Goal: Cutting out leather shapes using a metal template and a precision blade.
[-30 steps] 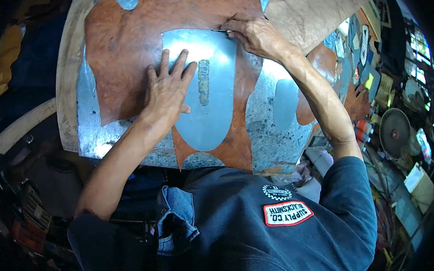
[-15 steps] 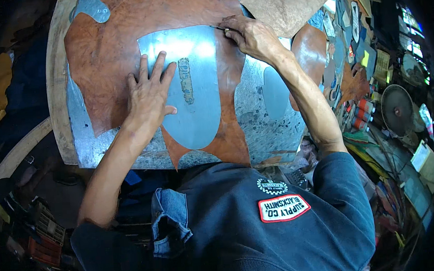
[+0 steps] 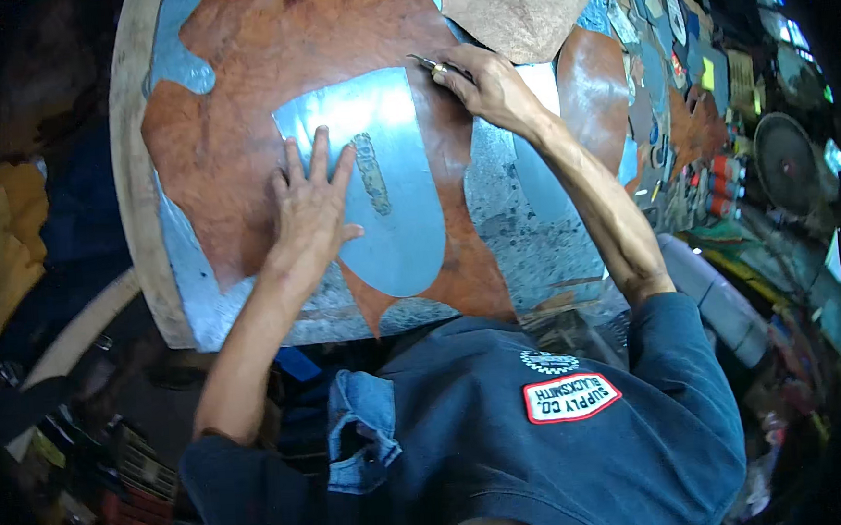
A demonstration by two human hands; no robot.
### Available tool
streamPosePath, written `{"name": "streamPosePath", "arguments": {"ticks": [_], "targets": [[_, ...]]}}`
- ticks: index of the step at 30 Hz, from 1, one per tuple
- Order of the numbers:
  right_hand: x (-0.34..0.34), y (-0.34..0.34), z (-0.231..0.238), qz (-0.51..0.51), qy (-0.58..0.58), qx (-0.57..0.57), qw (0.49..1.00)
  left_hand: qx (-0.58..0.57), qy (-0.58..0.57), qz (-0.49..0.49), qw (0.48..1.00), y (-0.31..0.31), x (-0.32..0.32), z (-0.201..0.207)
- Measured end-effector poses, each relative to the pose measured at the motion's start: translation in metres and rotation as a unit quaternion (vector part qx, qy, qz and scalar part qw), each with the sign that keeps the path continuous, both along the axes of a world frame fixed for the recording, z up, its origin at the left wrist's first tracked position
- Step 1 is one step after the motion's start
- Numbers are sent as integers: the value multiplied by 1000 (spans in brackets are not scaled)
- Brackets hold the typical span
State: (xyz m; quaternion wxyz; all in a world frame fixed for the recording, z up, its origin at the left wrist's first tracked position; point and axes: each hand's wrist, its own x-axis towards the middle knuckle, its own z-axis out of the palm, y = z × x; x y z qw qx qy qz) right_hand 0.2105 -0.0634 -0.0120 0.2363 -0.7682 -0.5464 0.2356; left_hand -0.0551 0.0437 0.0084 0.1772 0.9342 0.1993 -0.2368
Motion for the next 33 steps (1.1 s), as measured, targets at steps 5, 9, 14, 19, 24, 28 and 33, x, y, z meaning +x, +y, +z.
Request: {"name": "streamPosePath", "arguments": {"ticks": [5, 9, 14, 19, 24, 28, 33], "targets": [[-64, -3, -7, -211, 82, 41, 973, 18, 5, -37, 999, -1, 4, 0], [-80, 1, -15, -259, 33, 83, 962, 36, 22, -53, 998, -1, 5, 2], [-86, 5, -20, -260, -16, 61, 963, 37, 30, -67, 997, 3, 4, 1], [-92, 10, -18, -262, -30, 46, 963, 52, 33, -78, 995, 2, 4, 3], [-94, 9, -14, -278, -12, 13, 960, 59, 53, -88, 993, 2, 8, 7], [-103, 1, -4, -276, 6, -11, 961, 56, 14, -89, 994, 2, 3, 0], [-124, -22, 0, -296, 30, -18, 955, 52, 26, -92, 994, 2, 5, 0]]}}
